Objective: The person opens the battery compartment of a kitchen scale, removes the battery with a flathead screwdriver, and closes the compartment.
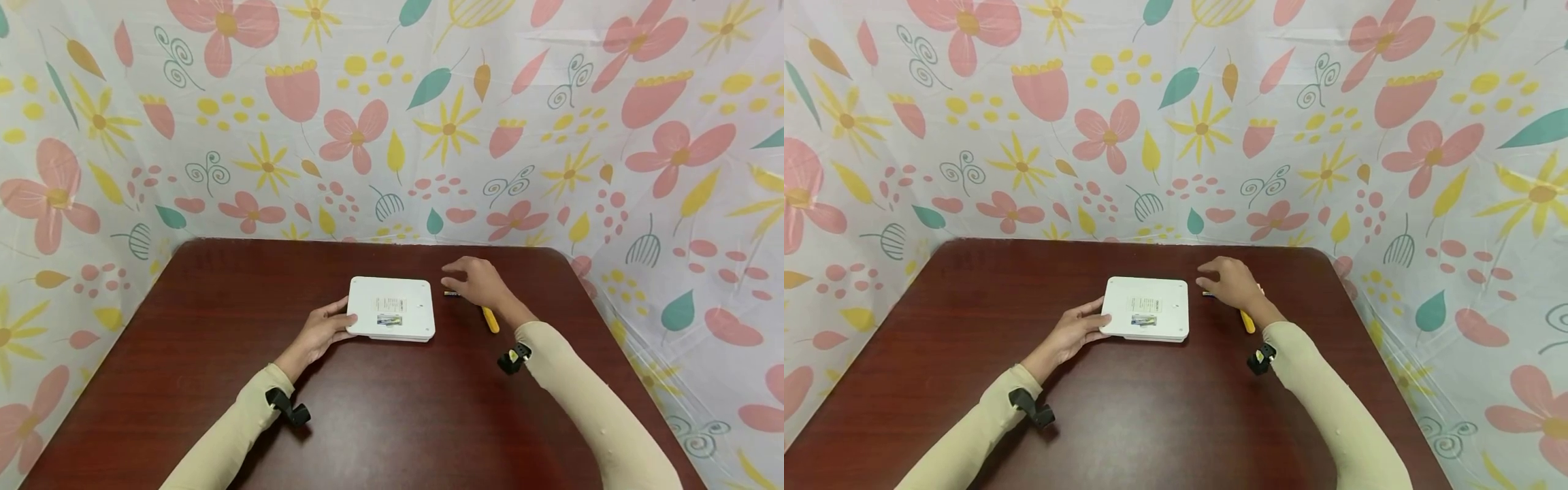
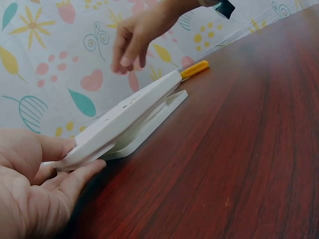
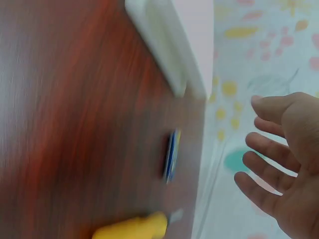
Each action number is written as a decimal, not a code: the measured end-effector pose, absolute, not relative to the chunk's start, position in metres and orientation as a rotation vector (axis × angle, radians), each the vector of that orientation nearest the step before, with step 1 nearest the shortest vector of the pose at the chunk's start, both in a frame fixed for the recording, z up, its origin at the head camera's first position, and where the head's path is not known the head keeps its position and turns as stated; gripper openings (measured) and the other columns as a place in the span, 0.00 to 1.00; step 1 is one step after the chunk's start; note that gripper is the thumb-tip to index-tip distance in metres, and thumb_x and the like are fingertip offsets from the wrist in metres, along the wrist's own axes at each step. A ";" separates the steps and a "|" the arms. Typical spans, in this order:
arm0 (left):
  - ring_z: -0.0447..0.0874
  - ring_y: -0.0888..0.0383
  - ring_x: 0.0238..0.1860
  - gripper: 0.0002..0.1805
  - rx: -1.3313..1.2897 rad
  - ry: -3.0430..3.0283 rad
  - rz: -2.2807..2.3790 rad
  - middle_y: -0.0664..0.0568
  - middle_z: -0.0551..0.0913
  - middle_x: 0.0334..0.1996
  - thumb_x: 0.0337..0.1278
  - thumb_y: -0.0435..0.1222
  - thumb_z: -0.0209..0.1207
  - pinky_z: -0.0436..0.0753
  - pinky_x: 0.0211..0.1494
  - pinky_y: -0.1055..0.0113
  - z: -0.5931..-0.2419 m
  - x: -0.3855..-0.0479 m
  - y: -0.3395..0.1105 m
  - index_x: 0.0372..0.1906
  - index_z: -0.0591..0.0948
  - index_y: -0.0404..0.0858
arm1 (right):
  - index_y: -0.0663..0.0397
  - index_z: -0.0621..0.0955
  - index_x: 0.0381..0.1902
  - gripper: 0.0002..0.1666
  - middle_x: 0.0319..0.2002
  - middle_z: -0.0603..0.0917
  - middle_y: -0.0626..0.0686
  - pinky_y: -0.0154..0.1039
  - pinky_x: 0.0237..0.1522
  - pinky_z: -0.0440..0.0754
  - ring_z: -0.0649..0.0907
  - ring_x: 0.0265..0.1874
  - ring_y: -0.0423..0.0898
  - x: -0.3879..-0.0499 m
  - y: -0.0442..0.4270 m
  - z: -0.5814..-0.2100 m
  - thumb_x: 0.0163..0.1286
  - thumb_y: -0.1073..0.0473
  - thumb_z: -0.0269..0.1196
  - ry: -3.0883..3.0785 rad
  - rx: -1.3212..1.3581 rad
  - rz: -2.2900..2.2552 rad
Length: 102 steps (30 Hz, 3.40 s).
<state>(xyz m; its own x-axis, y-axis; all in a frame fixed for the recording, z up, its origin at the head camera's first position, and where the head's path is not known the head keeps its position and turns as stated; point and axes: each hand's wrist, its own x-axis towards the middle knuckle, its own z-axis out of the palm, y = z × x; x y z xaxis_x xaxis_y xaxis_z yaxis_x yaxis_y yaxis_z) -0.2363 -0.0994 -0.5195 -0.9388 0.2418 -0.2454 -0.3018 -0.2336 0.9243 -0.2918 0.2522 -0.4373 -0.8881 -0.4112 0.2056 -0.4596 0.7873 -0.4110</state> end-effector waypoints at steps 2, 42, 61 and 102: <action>0.89 0.55 0.43 0.35 -0.074 1.677 2.232 0.41 0.86 0.47 0.67 0.23 0.60 0.89 0.48 0.62 -0.519 -0.237 -0.099 0.77 0.65 0.35 | 0.57 0.88 0.54 0.18 0.48 0.87 0.56 0.48 0.42 0.83 0.84 0.42 0.51 -0.285 0.238 -0.435 0.70 0.55 0.69 -2.817 0.748 0.741; 0.87 0.56 0.42 0.35 -0.058 1.669 2.225 0.43 0.86 0.44 0.67 0.23 0.60 0.88 0.49 0.61 -0.515 -0.235 -0.100 0.77 0.64 0.33 | 0.42 0.60 0.08 0.33 0.12 0.49 0.40 0.36 0.22 0.48 0.51 0.18 0.39 -0.264 0.117 -0.429 0.57 0.70 0.68 -3.036 1.261 0.149; 0.87 0.57 0.41 0.34 -0.064 1.672 2.263 0.41 0.87 0.44 0.67 0.22 0.59 0.89 0.46 0.63 -0.521 -0.238 -0.100 0.76 0.64 0.28 | 0.43 0.70 0.10 0.25 0.15 0.62 0.40 0.34 0.26 0.59 0.64 0.26 0.43 -0.269 0.125 -0.434 0.55 0.66 0.71 -2.860 1.443 0.111; 0.88 0.57 0.42 0.34 -0.078 1.714 2.232 0.38 0.85 0.49 0.67 0.24 0.60 0.89 0.47 0.63 -0.516 -0.237 -0.102 0.76 0.65 0.32 | 0.48 0.92 0.42 0.07 0.40 0.89 0.46 0.43 0.38 0.80 0.81 0.40 0.49 -0.273 0.274 -0.464 0.67 0.58 0.73 -2.826 0.790 0.863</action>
